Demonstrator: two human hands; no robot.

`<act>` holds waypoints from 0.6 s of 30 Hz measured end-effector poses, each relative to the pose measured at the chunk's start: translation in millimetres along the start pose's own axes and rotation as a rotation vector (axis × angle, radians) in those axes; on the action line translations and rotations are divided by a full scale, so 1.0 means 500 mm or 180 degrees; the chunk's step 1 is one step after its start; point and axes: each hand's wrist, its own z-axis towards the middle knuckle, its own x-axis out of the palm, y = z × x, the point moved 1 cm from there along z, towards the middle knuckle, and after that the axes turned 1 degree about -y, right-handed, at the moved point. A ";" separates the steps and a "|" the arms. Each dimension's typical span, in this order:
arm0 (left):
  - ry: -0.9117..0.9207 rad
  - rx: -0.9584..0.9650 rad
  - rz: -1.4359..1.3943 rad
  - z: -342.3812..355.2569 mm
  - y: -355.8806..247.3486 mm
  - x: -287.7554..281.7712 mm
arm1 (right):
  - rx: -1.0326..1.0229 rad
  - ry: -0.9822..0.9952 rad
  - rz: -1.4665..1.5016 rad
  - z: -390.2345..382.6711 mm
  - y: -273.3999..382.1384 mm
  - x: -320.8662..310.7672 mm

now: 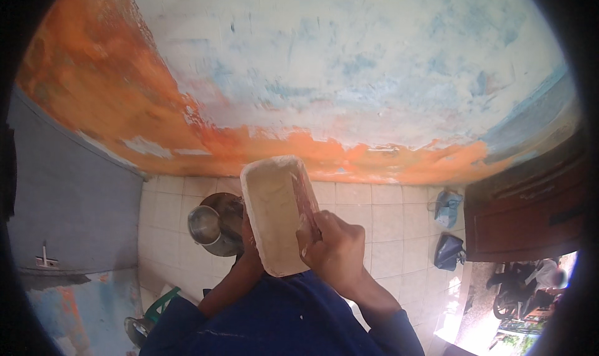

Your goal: The person uses a plastic scraper to gather white putty from a container and then applies the putty to a damaged or uneven section of an orange and white wall by wiping it across the surface.

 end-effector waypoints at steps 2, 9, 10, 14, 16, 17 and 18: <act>0.0150 -0.0096 -0.0104 0.003 -0.002 0.000 | -0.0171 -0.0028 0.0173 -0.002 0.006 0.026; -0.0123 0.0063 0.0083 -0.002 -0.001 -0.005 | 0.0040 -0.0074 0.0328 0.010 0.014 -0.001; -0.0012 0.0040 0.0016 -0.003 -0.003 -0.006 | -0.0010 -0.0001 0.0201 0.008 0.008 0.009; -0.0364 0.0205 0.0281 0.000 0.006 -0.008 | -0.0357 0.0109 0.0116 -0.027 0.007 0.051; -0.0367 0.0204 0.0431 0.003 -0.004 -0.001 | -0.0131 0.0056 0.0285 -0.009 0.015 0.026; -0.0365 0.0198 0.0497 0.003 -0.005 0.005 | -0.0017 0.0030 0.0359 0.001 0.014 0.015; -0.0226 0.0149 0.0330 0.001 -0.005 0.000 | -0.0032 -0.0070 0.0169 0.008 0.008 0.013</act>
